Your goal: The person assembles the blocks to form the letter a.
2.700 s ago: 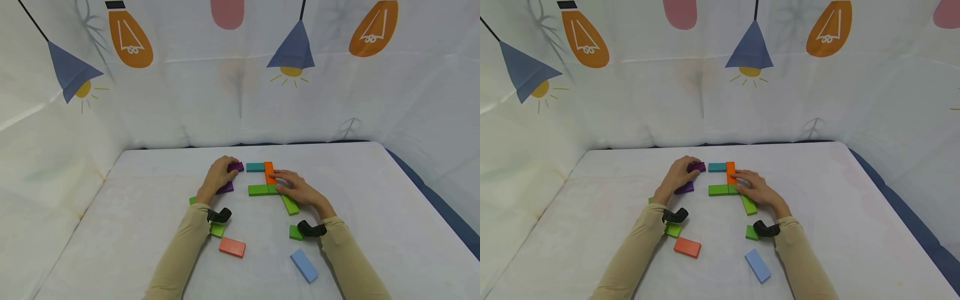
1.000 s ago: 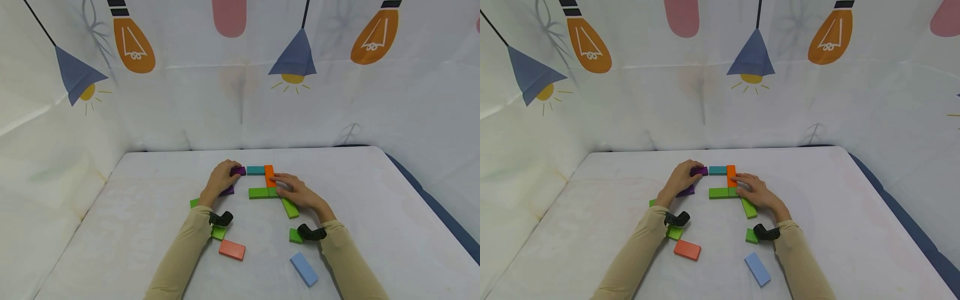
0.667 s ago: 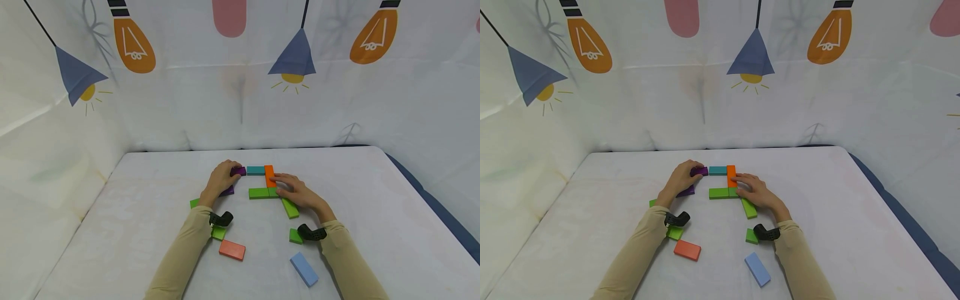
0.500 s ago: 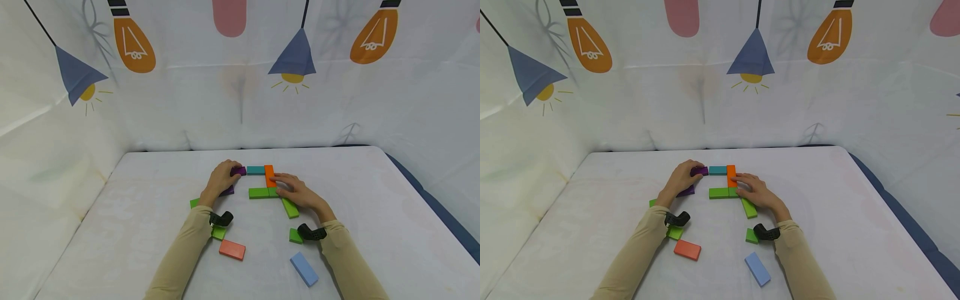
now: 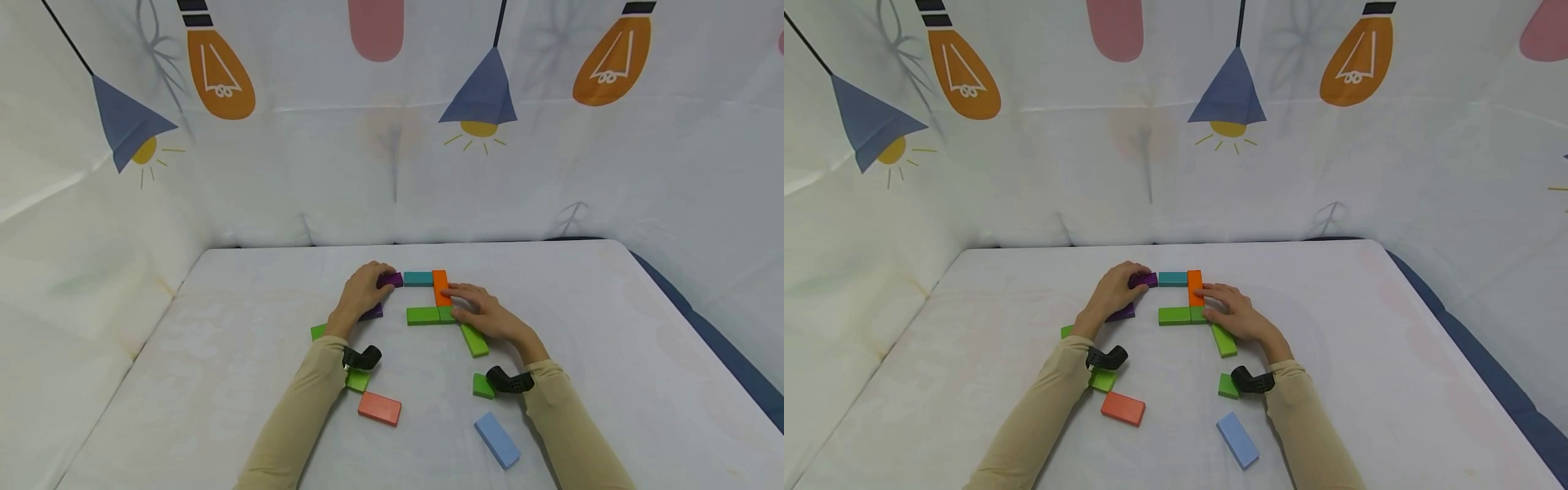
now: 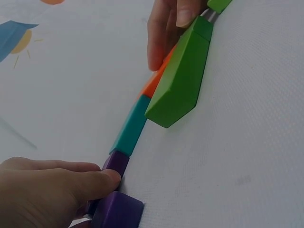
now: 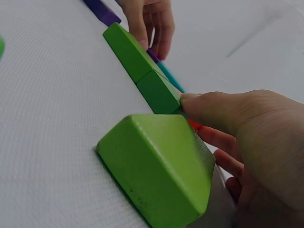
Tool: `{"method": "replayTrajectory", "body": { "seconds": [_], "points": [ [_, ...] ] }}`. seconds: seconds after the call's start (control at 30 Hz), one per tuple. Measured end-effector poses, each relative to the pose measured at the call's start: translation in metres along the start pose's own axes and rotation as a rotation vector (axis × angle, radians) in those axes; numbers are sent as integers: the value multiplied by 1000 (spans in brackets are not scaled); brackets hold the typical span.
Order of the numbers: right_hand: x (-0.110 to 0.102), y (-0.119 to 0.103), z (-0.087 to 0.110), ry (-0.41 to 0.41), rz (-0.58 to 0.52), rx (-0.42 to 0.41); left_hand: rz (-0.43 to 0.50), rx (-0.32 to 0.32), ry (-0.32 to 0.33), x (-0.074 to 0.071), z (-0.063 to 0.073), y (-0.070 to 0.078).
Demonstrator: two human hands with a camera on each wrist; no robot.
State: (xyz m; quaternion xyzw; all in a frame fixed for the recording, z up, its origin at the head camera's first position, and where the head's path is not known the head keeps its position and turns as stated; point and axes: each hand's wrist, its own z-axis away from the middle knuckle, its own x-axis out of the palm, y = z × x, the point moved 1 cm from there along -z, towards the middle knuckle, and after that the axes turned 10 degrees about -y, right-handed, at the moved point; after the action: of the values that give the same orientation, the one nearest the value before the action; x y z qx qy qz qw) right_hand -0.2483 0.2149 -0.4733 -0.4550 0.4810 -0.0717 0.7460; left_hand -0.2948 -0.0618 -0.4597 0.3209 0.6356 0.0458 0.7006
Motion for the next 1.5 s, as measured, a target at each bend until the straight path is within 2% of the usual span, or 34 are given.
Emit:
{"method": "replayTrajectory", "body": {
  "seconds": [1.5],
  "points": [
    [3, -2, 0, -6, 0, 22, -5, 6, -1, 0, 3, 1]
  ]
}}
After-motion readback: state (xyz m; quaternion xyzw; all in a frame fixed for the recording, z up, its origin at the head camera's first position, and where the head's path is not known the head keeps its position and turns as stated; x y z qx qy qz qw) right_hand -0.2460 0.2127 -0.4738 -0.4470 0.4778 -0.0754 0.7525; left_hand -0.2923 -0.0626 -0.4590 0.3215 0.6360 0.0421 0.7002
